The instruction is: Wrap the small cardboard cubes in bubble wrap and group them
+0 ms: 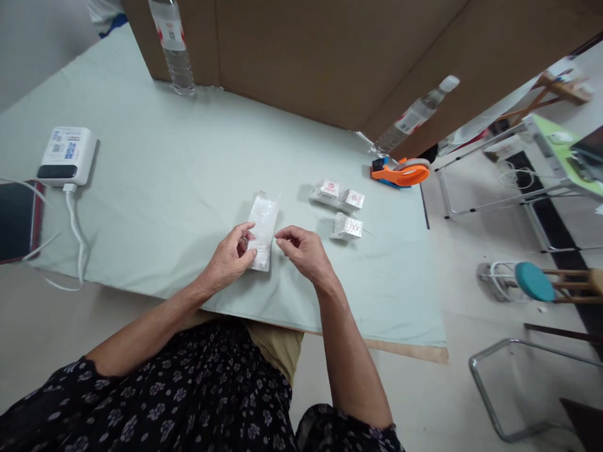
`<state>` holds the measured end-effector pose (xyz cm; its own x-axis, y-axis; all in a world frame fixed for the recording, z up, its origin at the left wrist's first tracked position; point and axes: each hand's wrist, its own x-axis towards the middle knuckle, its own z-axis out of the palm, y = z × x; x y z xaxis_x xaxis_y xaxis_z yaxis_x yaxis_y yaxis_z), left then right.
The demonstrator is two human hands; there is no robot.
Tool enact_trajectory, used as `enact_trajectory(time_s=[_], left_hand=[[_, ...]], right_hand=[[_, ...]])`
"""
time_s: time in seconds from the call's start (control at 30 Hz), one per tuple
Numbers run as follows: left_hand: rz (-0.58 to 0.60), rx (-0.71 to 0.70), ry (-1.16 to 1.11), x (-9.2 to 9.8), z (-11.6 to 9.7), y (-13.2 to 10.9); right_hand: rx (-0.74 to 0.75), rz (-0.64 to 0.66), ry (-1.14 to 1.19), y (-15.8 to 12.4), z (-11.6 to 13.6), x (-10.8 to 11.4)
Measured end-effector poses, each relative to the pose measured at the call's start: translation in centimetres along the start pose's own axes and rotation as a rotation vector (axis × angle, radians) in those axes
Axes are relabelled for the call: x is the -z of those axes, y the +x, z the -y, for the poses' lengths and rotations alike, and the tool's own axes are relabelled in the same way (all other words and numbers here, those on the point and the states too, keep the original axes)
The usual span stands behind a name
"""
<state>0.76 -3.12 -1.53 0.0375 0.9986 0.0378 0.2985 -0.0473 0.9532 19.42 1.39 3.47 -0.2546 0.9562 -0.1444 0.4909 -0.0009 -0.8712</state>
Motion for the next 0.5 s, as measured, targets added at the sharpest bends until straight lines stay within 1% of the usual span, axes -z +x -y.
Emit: enact_trajectory(time_s=[0.13, 0.23, 0.33, 0.4, 0.5], left_hand=[[0.003, 0.002, -0.002, 0.1, -0.2, 0.0], [0.034, 0.01, 0.006, 0.4, -0.4, 0.2], [0.071, 0.008, 0.042, 0.7, -0.5, 0.4], [0.083, -0.034, 0.112, 0.9, -0.5, 0.4], [0.068, -0.157, 0.314, 0.8, -0.7, 0.2]], right_hand=[[0.122, -0.007, -0.099, -0.2, -1.5, -1.0], [0.196, 0.002, -0.115, -0.1, -1.7, -2.0], [0.226, -0.012, -0.163, -0.1, -1.6, -2.7], [0.233, -0.029, -0.225, -0.3, -1.5, -2.9], [0.236, -0.026, -0.343, -0.5, -1.3, -3.2]])
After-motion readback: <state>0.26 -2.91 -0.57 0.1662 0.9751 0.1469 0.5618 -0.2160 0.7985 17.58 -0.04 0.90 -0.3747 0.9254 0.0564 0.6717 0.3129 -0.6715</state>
